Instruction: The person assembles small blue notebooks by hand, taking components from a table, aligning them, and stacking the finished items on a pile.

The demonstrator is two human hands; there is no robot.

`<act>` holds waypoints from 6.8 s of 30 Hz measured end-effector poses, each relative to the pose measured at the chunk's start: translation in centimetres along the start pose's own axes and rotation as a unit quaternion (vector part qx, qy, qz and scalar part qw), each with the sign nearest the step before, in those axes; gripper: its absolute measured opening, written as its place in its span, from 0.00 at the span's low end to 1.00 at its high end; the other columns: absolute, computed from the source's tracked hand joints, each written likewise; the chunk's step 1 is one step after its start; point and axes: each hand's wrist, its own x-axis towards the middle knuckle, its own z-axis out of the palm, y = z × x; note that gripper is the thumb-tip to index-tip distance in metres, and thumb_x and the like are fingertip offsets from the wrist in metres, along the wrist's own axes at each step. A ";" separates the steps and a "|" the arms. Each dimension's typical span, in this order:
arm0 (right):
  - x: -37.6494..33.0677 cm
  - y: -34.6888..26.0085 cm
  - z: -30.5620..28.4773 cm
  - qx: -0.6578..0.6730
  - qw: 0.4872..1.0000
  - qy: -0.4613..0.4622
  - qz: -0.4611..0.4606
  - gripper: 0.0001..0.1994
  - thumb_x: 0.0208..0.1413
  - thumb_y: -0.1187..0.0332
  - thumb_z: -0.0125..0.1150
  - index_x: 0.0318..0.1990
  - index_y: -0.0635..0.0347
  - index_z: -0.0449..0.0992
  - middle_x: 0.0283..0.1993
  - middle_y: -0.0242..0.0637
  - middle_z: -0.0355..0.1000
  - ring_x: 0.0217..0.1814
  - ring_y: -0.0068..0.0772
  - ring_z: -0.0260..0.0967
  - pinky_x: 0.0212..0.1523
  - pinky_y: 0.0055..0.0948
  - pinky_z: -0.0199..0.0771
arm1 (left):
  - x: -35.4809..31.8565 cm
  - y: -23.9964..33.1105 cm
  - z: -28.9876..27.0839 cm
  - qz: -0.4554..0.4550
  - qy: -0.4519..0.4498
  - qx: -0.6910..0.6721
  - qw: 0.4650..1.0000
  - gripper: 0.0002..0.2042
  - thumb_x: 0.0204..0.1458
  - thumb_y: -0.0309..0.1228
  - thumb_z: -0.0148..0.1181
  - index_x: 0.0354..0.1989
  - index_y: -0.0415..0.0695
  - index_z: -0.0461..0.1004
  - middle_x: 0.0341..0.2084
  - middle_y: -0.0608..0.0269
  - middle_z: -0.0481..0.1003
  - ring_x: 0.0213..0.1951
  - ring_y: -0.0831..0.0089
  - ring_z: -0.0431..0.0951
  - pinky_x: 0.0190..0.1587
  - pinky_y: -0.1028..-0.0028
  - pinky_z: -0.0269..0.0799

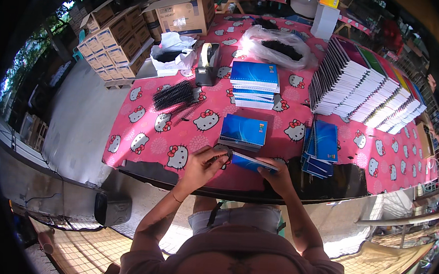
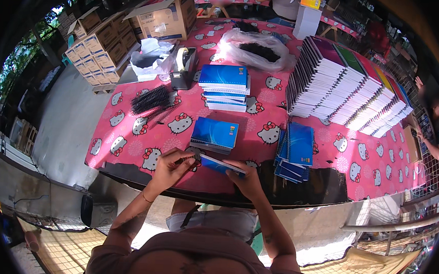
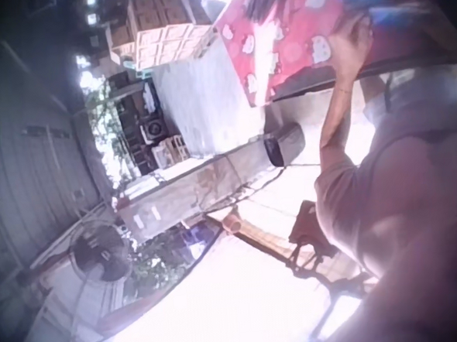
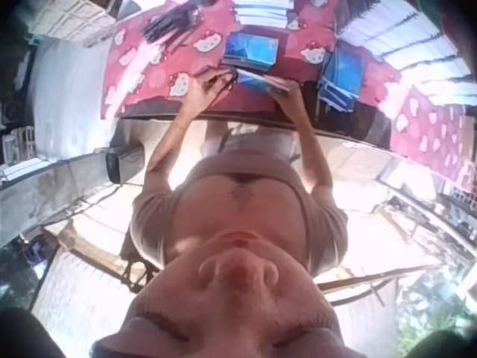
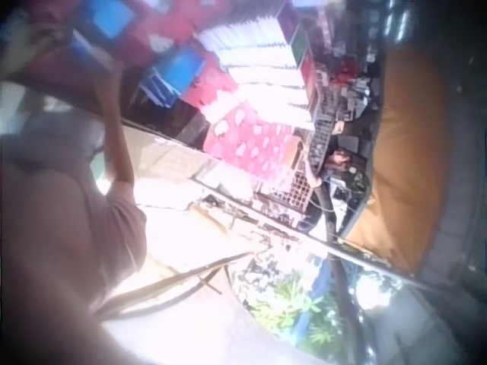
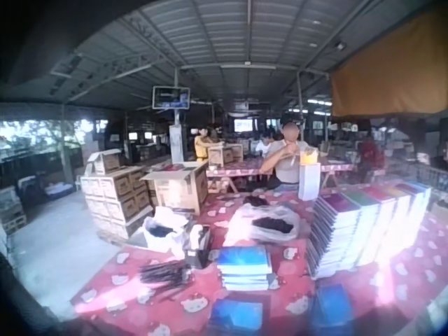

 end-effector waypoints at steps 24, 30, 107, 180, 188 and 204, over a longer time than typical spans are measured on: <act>-0.7 -2.2 -0.8 -0.069 0.996 -0.021 -0.048 0.16 0.60 0.72 0.62 0.56 0.58 0.77 0.45 0.37 0.79 0.42 0.20 0.73 0.45 0.23 0.72 | 4.1 2.1 -0.5 0.132 -0.153 0.128 0.971 0.12 0.57 0.34 0.63 0.46 0.43 0.76 0.32 0.56 0.73 0.26 0.60 0.78 0.29 0.65 0.73; -1.1 -2.4 -0.2 -0.041 0.998 0.008 -0.039 0.17 0.60 0.73 0.61 0.57 0.57 0.76 0.49 0.39 0.79 0.45 0.20 0.74 0.47 0.24 0.73 | 3.9 4.1 1.0 0.093 -0.132 0.294 0.942 0.26 0.58 0.47 0.58 0.56 0.38 0.69 0.54 0.47 0.69 0.53 0.50 0.72 0.52 0.50 0.64; 0.2 1.6 0.9 -0.069 0.996 -0.007 -0.049 0.21 0.52 0.76 0.63 0.56 0.61 0.76 0.42 0.49 0.80 0.43 0.36 0.80 0.45 0.32 0.76 | -3.9 2.2 8.4 0.209 -0.202 0.409 0.865 0.42 0.58 0.58 0.49 0.68 0.32 0.54 0.68 0.38 0.54 0.72 0.46 0.50 0.67 0.41 0.45; 1.3 -7.4 -5.5 -0.260 0.943 0.049 -0.202 0.30 0.53 0.65 0.69 0.63 0.61 0.66 0.63 0.51 0.65 0.66 0.52 0.63 0.64 0.40 0.63 | 5.1 -3.2 3.7 0.308 -0.057 0.341 0.886 0.15 0.53 0.27 0.62 0.50 0.39 0.75 0.44 0.54 0.78 0.47 0.58 0.78 0.52 0.62 0.74; 1.4 -1.6 -0.4 -0.045 0.989 0.040 -0.137 0.35 0.48 0.73 0.72 0.64 0.60 0.62 0.55 0.44 0.74 0.57 0.42 0.73 0.56 0.35 0.72 | 3.5 2.6 3.9 0.241 -0.138 0.363 0.890 0.18 0.55 0.33 0.61 0.53 0.39 0.73 0.43 0.55 0.75 0.49 0.60 0.75 0.54 0.63 0.69; 0.0 1.2 1.5 0.066 0.988 0.074 -0.120 0.20 0.50 0.82 0.65 0.50 0.59 0.67 0.44 0.38 0.74 0.44 0.26 0.72 0.45 0.26 0.72 | 10.8 -13.4 -4.3 0.023 0.157 0.413 0.897 0.15 0.56 0.26 0.58 0.51 0.41 0.73 0.35 0.49 0.74 0.40 0.49 0.74 0.45 0.55 0.72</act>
